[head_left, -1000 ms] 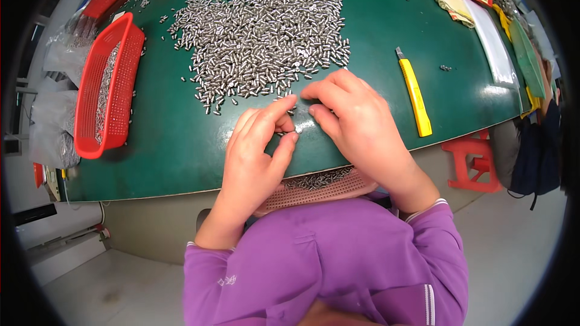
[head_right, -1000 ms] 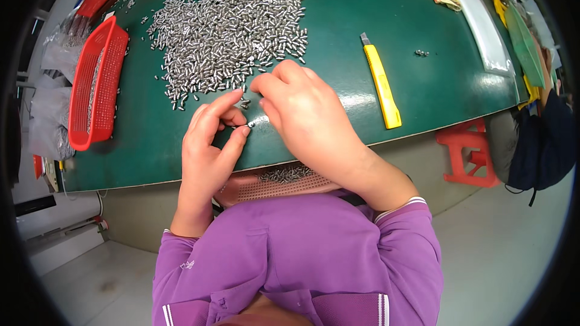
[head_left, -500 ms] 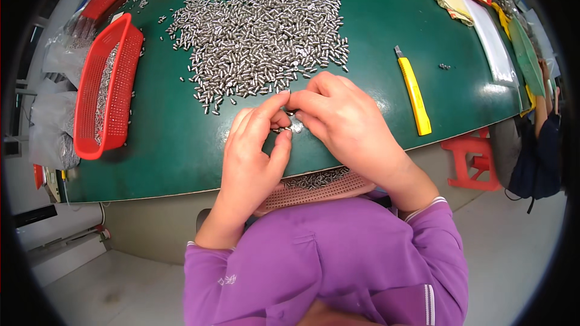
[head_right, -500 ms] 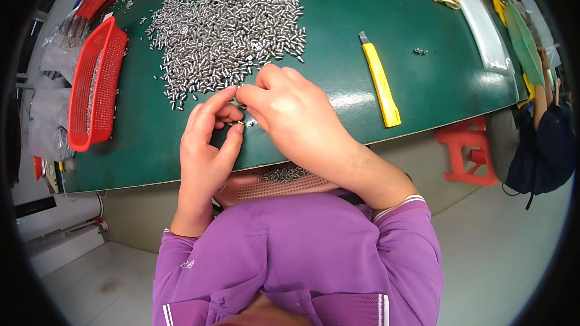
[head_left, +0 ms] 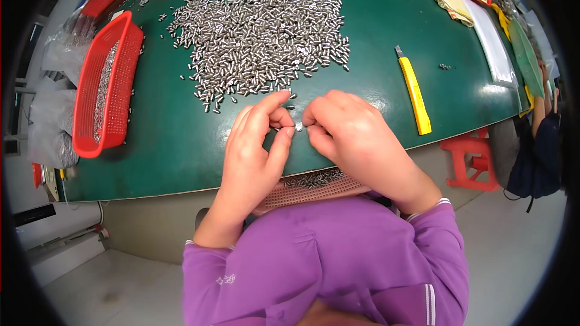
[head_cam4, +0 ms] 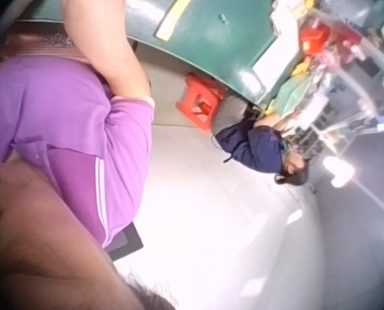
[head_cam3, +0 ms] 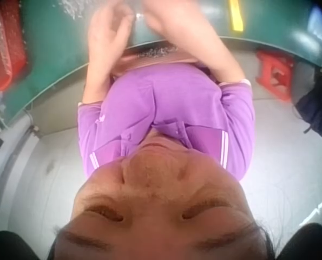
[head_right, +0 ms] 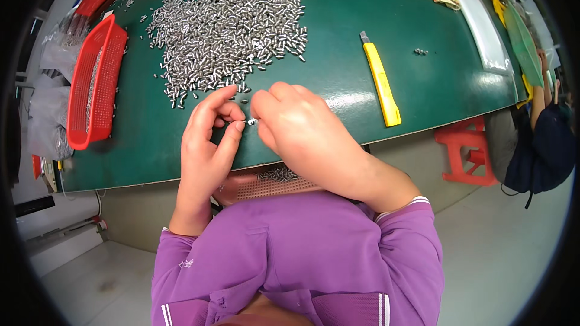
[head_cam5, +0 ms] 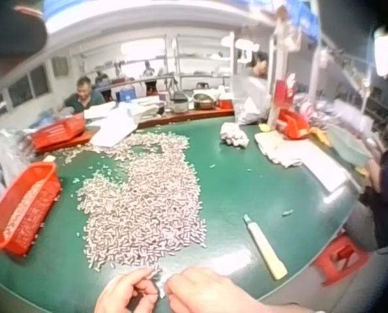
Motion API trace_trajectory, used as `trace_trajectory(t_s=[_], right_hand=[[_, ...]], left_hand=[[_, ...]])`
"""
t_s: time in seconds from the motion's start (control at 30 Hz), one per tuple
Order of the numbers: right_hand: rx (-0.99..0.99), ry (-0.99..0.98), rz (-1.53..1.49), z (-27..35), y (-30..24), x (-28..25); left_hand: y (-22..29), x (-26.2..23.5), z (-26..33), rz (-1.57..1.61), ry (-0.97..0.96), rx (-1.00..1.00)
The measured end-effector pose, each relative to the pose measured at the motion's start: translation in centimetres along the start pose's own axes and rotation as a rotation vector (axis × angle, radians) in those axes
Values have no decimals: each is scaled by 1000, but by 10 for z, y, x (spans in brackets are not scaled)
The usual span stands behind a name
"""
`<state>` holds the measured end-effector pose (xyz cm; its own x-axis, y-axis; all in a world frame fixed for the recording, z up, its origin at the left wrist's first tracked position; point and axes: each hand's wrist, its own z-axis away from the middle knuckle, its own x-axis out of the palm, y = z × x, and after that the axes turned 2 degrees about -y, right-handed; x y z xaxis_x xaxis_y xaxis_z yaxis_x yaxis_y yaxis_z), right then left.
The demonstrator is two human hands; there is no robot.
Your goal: Sorting and arranging small metal pins on a workbench in a manufacturing environment.
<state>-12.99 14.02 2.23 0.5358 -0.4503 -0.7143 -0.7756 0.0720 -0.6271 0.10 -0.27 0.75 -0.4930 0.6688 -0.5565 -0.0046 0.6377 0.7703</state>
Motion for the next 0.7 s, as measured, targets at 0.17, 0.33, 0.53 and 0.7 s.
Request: trace_trajectory(t_s=[0.17, 0.33, 0.53, 0.7], right_hand=[[41, -28, -60, -2, -1, 0], [49, -25, -68, -3, -3, 4], [0, 43, -75, -1, 2, 10], [5, 109, -15, -3, 1, 15]], left_hand=[[2, 0, -1, 97, -15, -91], [-2, 0, 2, -24, 31, 0], [-2, 3, 5, -189, 89, 127], [0, 4, 8, -255, 136, 157]])
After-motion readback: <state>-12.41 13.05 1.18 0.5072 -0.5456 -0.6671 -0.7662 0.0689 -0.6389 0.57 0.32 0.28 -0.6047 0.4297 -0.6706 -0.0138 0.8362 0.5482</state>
